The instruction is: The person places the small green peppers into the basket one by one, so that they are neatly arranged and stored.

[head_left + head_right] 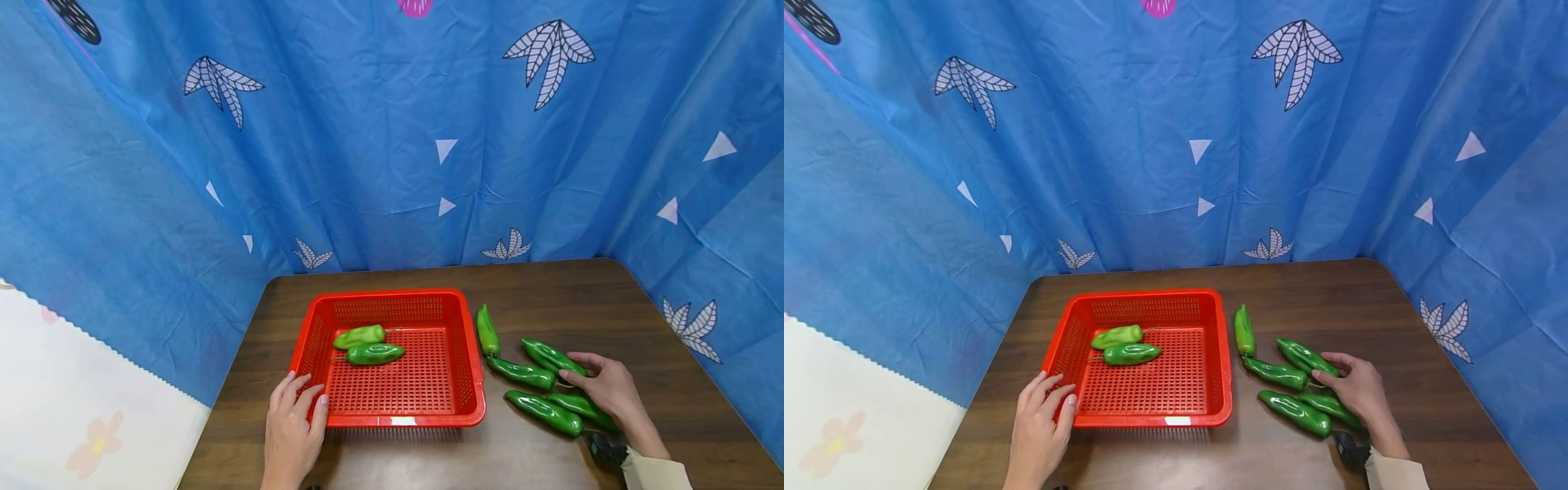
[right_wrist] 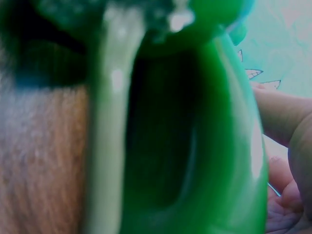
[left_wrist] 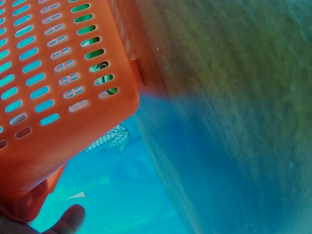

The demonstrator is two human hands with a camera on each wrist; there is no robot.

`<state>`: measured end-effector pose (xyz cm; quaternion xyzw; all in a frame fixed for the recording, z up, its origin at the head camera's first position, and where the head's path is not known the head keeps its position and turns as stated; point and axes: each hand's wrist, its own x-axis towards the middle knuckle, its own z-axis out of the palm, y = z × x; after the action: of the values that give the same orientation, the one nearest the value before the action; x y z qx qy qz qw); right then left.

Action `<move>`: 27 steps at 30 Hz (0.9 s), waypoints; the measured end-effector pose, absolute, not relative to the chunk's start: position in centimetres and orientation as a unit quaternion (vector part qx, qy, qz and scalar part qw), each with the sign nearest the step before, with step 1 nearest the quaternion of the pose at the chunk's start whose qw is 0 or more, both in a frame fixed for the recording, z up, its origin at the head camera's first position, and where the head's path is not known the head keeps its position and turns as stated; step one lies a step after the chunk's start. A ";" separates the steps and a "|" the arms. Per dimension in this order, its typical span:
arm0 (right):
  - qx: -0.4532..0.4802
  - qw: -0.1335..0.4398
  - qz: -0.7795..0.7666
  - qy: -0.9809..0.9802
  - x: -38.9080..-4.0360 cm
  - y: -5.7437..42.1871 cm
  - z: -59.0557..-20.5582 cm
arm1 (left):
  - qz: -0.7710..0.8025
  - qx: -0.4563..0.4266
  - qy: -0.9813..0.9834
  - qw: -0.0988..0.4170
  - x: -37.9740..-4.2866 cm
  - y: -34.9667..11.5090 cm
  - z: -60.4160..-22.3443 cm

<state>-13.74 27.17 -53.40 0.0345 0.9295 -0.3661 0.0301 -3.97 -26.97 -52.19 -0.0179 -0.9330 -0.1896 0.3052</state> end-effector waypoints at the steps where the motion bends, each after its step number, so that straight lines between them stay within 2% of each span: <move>1: 0.037 0.025 -0.365 0.930 -13.8 27.1 -53.4 | -0.190 -0.018 -0.933 0.305 -4.0 -27.0 -52.2; 11: 0.042 0.006 -0.365 0.930 -14.0 26.6 -53.1 | -0.193 -0.011 -0.934 0.302 -4.0 -26.9 -52.1; 27: 0.034 -0.070 -0.382 0.921 -14.5 25.7 -50.4 | -0.194 -0.003 -0.936 0.293 -3.9 -26.9 -52.1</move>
<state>-14.49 25.67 -50.41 0.0344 0.9209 -0.3820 -0.0697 -3.93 -26.88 -52.11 -0.0031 -0.9361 -0.1941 0.2933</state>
